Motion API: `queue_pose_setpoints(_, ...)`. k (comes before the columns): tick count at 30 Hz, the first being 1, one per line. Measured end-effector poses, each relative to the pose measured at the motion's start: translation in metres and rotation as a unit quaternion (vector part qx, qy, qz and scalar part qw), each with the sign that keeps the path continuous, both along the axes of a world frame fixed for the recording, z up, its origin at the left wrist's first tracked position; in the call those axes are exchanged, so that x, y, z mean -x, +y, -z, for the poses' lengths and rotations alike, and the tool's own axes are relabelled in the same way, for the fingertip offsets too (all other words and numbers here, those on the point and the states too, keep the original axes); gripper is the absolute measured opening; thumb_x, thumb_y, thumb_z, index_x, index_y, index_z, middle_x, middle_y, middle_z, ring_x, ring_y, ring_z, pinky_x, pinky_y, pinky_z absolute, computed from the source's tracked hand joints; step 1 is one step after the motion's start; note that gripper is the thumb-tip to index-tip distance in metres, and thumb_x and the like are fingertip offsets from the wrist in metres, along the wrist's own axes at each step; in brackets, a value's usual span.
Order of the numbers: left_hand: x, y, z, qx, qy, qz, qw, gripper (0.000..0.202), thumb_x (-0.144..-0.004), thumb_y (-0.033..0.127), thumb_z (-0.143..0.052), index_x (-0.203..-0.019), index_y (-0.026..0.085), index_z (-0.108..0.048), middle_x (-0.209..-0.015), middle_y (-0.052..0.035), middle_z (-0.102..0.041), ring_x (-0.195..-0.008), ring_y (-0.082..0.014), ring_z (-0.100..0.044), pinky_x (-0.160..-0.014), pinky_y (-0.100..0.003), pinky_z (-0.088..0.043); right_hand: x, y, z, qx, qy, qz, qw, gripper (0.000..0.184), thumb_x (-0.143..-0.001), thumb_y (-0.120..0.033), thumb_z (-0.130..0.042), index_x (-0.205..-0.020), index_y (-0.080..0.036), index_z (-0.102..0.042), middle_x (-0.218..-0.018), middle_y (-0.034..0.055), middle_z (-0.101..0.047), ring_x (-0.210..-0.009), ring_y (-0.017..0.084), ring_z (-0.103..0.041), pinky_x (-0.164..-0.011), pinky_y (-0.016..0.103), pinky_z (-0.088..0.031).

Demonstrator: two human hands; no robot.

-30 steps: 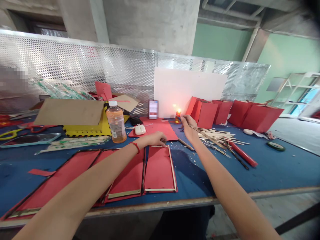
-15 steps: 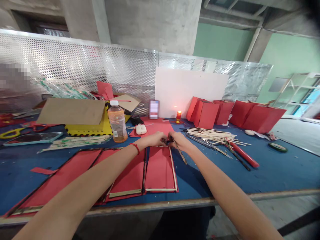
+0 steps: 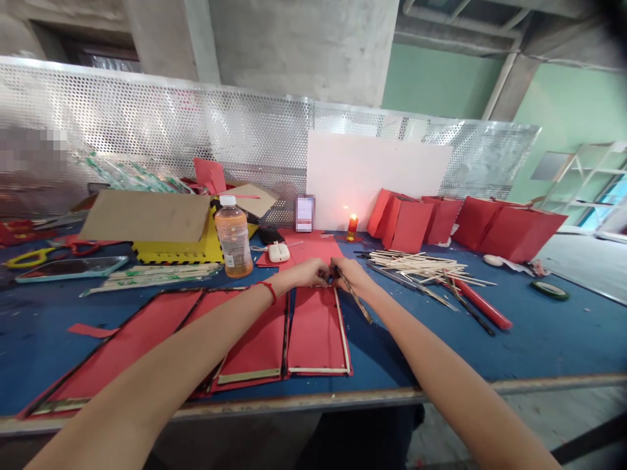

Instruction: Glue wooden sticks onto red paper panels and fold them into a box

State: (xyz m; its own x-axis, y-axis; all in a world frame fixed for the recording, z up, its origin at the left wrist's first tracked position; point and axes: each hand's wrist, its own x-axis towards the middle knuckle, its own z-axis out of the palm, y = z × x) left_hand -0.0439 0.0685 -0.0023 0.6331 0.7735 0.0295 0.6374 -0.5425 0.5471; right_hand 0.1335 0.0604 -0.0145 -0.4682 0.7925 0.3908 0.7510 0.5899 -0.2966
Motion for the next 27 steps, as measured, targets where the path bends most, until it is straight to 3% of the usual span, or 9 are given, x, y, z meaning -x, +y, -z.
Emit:
queue_pose_setpoints(4,0.001,-0.001,0.000,0.027,-0.028,-0.004,0.999,0.010,-0.071,0.022,-0.058,-0.071,0.012,-0.063,-0.054,0.0026,-0.052,-0.048,-0.0097,-0.045,-0.048,-0.022,-0.032,0.002,-0.004,-0.002,0.004,0.006,0.002,1.000,0.015,-0.064,-0.012,-0.058,-0.077,-0.020,-0.061,-0.075,0.0028,-0.069,-0.069,0.018,-0.061,-0.057,0.023,-0.032)
queue_pose_setpoints(10,0.018,0.003,-0.025,-0.024,-0.007,-0.009,1.000,0.016,-0.059,0.011,-0.066,-0.074,0.012,-0.068,-0.065,0.0002,-0.065,-0.061,-0.0123,-0.056,-0.058,-0.022,-0.040,0.001,-0.010,-0.009,0.020,-0.001,-0.008,1.000,0.025,-0.062,-0.006,-0.056,-0.082,-0.018,-0.063,-0.076,0.0027,-0.069,-0.067,0.016,-0.058,-0.058,0.022,-0.033)
queue_pose_setpoints(12,0.023,0.002,-0.029,-0.011,0.020,-0.009,1.000,0.016,-0.057,0.011,-0.068,-0.073,0.012,-0.068,-0.063,0.0005,-0.065,-0.060,-0.0126,-0.057,-0.058,-0.022,-0.041,0.001,-0.009,-0.009,0.022,-0.004,-0.012,1.000,0.025,-0.062,-0.006,-0.056,-0.083,-0.018,-0.063,-0.076,0.0028,-0.069,-0.067,0.016,-0.058,-0.059,0.022,-0.033)
queue_pose_setpoints(19,0.028,-0.001,-0.015,0.034,-0.017,-0.025,0.999,0.014,-0.055,0.011,-0.069,-0.068,0.012,-0.066,-0.056,0.0006,-0.064,-0.055,-0.0141,-0.059,-0.053,-0.022,-0.042,0.000,-0.005,-0.005,0.006,-0.007,-0.018,1.000,0.026,-0.062,-0.007,-0.054,-0.083,-0.018,-0.064,-0.078,0.0023,-0.068,-0.070,0.016,-0.058,-0.060,0.023,-0.033)
queue_pose_setpoints(27,0.031,0.005,-0.014,0.050,-0.032,-0.021,0.998,0.014,-0.052,0.009,-0.068,-0.065,0.012,-0.064,-0.057,0.0006,-0.063,-0.057,-0.0131,-0.057,-0.054,-0.022,-0.041,0.002,-0.011,-0.013,0.037,-0.003,-0.008,0.999,0.024,-0.060,-0.008,-0.056,-0.080,-0.019,-0.063,-0.073,0.0004,-0.066,-0.065,0.015,-0.056,-0.057,0.023,-0.033)
